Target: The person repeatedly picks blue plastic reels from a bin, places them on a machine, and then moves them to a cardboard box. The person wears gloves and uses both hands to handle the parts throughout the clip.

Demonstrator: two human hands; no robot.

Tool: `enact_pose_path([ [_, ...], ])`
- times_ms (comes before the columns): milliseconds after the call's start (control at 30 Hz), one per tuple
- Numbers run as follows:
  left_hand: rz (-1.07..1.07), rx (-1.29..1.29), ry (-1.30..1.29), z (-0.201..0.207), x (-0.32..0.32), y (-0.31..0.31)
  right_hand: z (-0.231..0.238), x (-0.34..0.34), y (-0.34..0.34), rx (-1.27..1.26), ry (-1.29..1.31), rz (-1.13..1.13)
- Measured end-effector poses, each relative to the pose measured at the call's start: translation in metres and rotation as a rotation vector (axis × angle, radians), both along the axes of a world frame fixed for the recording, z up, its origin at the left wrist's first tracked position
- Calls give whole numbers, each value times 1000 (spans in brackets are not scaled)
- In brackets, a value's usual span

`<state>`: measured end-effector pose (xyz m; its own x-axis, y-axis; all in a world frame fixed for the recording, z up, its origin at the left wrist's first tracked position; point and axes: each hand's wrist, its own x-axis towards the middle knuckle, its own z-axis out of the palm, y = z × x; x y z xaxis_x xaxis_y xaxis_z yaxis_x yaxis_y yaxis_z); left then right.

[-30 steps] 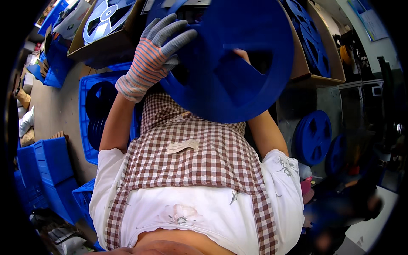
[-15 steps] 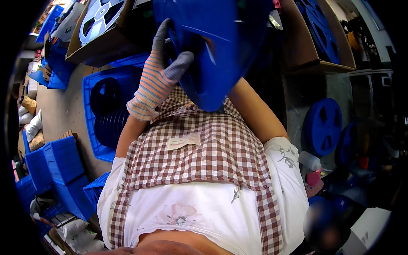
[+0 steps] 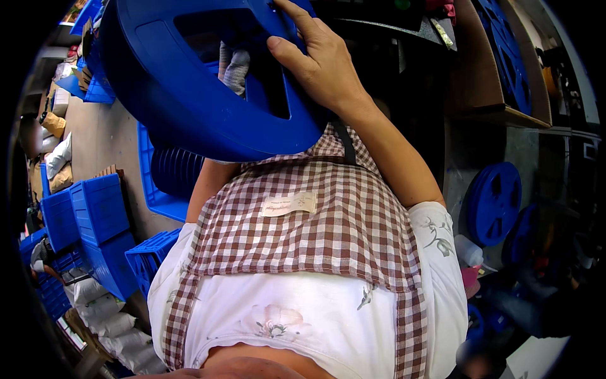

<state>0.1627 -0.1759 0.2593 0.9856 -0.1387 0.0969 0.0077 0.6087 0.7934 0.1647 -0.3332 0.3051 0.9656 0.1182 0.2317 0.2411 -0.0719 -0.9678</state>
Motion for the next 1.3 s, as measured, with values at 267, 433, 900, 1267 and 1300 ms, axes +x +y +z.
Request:
enact_pose_path([
  [267, -19, -53, -42, -25, 5, 7, -7, 6, 1, -156, -182, -71],
  [433, 26, 21, -123, -20, 13, 2, -24, 13, 5, 82, -189, 12],
  [900, 7, 36, -105, -23, 18, 0, -6, 9, -10, -266, -29, -65],
  [1267, -159, 583, -687, 22, 192, 36, 75, 132, -113, -968, -367, -102],
  [1300, -159, 622, -719, 24, 228, 29, 76, 159, -125, -1007, -267, -147],
])
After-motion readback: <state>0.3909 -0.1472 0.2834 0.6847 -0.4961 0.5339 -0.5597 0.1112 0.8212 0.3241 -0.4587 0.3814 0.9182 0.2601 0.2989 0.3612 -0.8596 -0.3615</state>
